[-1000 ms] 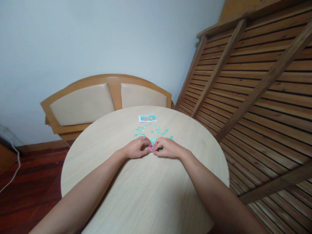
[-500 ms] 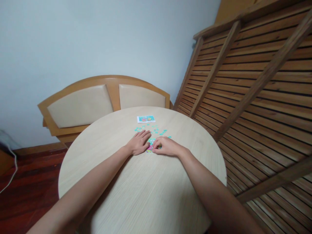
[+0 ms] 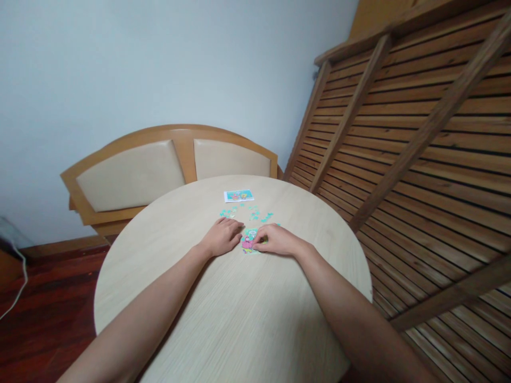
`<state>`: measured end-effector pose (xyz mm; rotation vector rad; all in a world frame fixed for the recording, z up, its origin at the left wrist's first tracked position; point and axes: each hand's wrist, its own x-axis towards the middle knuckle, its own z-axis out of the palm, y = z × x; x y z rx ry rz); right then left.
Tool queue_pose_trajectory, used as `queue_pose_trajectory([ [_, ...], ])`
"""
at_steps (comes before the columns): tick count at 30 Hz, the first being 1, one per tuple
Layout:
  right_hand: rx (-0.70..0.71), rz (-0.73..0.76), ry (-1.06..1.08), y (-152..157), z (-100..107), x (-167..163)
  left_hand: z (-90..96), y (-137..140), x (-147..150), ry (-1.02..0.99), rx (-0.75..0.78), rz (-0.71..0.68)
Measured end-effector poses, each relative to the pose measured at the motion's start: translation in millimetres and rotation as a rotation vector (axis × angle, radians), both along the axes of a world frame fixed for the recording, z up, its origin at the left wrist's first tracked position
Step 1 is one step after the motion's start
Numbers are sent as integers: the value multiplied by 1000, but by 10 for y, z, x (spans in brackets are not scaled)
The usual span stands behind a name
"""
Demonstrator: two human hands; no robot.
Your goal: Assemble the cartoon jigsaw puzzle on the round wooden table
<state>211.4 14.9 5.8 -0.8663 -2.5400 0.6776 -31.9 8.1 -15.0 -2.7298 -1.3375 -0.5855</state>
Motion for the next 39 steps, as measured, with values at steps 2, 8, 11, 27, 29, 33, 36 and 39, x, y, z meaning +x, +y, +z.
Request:
queue_pose_trajectory([
  [2,-12,-3,7,14,-3,16,45,-14,-27,-10,-29,-56],
  [8,-27,-9,17,43,-27,22,81,-12,-79,-43,-116,-115],
  [11,-21,-14,16,41,-31,12,52,-12,-67,-59,-77,-57],
  [27,-18,-24,4,11,3,1,79,-35,-198,-294,-289,-29],
  [29,-16,-22,4,14,0,-1,96,-45,-200,-232,-231,-1],
  [33,-14,-26,11,10,1,-6,120,-45,-163,-160,-229,-19],
  [36,-10,-28,7,4,7,-10,99,-29,-141,-241,-299,-42],
  [39,-3,-23,-3,3,8,-11,60,-14,-142,-327,-382,-81],
])
